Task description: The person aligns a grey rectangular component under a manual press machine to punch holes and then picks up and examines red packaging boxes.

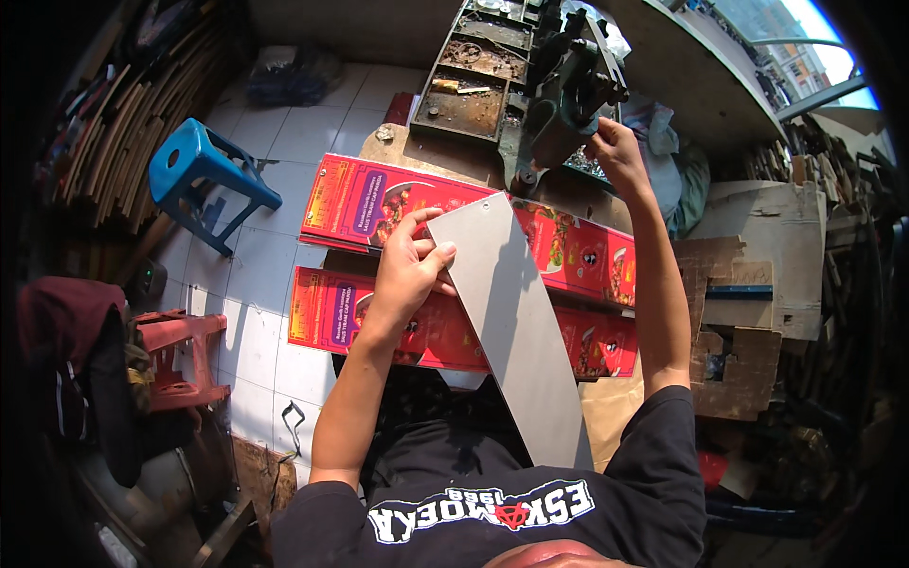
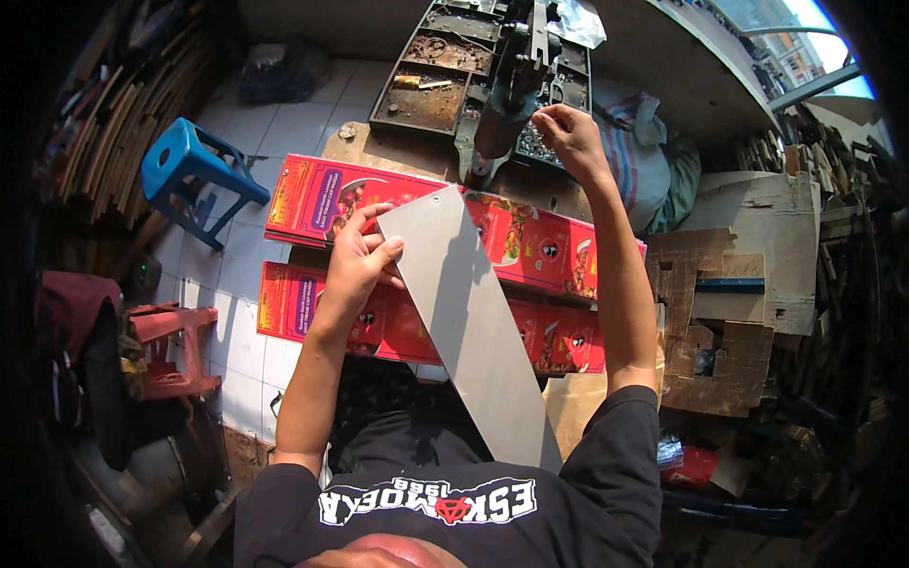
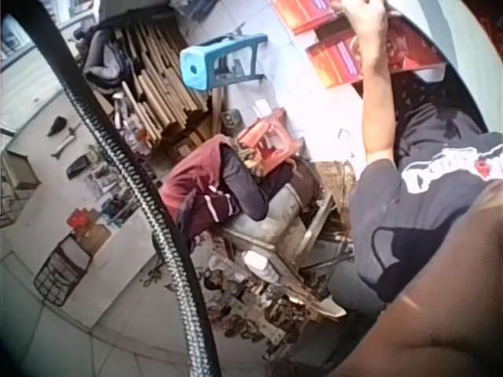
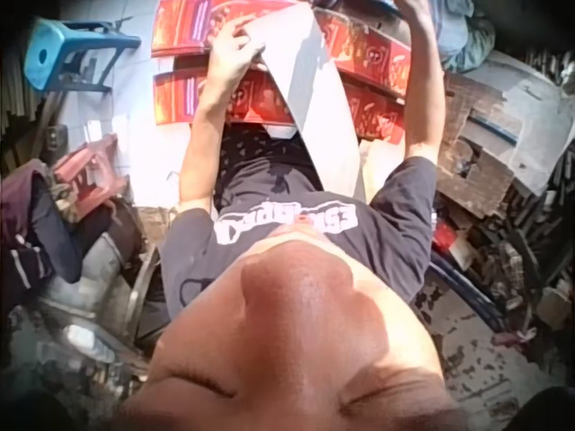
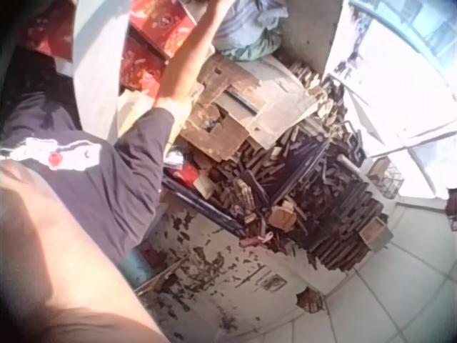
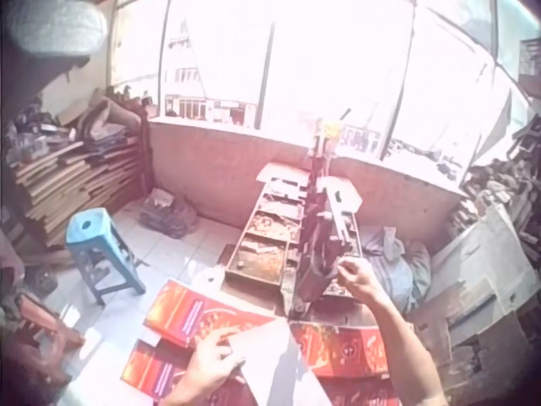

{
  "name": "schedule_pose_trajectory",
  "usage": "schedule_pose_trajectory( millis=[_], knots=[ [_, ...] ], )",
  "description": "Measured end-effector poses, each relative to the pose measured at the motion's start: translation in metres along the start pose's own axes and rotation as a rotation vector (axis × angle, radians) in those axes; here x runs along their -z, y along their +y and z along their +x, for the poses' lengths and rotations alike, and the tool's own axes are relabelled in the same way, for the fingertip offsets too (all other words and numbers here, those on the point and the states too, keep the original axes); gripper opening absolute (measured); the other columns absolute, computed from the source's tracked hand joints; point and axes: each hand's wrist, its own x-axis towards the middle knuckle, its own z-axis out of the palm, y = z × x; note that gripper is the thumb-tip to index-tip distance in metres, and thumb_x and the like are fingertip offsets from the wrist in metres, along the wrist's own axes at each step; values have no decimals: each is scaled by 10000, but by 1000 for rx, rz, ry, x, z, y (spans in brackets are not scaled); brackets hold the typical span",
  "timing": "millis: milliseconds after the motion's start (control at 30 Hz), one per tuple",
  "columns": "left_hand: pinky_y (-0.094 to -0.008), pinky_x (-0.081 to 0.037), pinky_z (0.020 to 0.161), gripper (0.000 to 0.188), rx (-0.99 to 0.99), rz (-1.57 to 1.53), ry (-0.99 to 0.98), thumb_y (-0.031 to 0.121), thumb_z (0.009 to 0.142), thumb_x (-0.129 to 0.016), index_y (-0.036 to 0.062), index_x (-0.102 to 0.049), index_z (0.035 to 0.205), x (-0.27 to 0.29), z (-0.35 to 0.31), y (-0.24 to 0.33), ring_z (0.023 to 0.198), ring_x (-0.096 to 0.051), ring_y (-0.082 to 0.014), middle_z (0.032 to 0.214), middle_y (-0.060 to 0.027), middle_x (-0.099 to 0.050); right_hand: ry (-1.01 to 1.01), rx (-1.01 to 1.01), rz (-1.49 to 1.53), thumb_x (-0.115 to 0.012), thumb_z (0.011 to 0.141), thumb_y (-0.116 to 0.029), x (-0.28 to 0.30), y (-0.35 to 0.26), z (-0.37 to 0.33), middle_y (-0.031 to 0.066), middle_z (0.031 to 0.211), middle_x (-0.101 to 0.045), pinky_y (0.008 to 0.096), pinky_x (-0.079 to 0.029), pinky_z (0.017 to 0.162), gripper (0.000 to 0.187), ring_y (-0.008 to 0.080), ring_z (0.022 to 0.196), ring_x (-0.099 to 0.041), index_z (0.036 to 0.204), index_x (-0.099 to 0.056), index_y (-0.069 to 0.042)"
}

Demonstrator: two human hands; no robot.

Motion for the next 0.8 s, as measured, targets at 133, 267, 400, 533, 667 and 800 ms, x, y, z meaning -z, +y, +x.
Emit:
schedule_pose_trajectory(
  millis=[133, 267, 400, 533, 667, 800],
  knots=[
    [-260, -603, 519, 539, 17, -2, -1, 38, 931, -635, -16, -385, 1406, -2, 0, 0, 653, -697, -145, 871, -135, -710, -18, -3, 272, -651, 993, -159, -8, 1, -15, 15, 818, -677, 230, -506, 639, 180, 72, 703, -607, 978, -697, 14],
    [-256, -598, 516, 536, 19, 2, 8, 34, 933, -631, -15, -386, 1408, -3, -3, 3, 648, -694, -147, 871, -136, -709, 31, -166, 462, -705, 952, -130, -22, -9, -35, 53, 893, -714, 258, -567, 729, 187, 111, 773, -669, 1052, -707, 28],
    [-249, -591, 510, 534, 21, -21, 18, 30, 936, -627, -11, -388, 1411, -4, -2, 3, 635, -686, -141, 859, -131, -706, -46, -119, 486, -715, 933, -97, -29, -6, -49, 53, 905, -719, 240, -555, 747, 189, 92, 789, -661, 1063, -705, 39],
    [-247, -587, 505, 531, 29, -2, -3, 25, 936, -627, -6, -393, 1412, -1, -1, 0, 624, -682, -139, 851, -129, -701, -80, -47, 280, -703, 933, -77, -39, -7, -56, 41, 879, -711, 226, -539, 718, 166, 72, 779, -640, 1049, -699, 41],
    [-247, -586, 504, 527, 30, -21, 8, 26, 936, -632, -7, -400, 1409, -1, -2, 1, 617, -678, -137, 835, -122, -695, -122, -48, 241, -658, 966, -66, -54, -18, -64, 26, 805, -671, 245, -533, 611, 110, 99, 702, -660, 942, -671, 41],
    [-248, -586, 505, 527, 24, -20, 10, 29, 937, -636, -7, -403, 1408, -2, -3, 2, 617, -676, -138, 826, -115, -690, -137, 19, 342, -658, 967, -50, -61, -21, -68, 28, 855, -597, 252, -540, 637, 130, 135, 732, -691, 910, -658, 67]
  ],
)
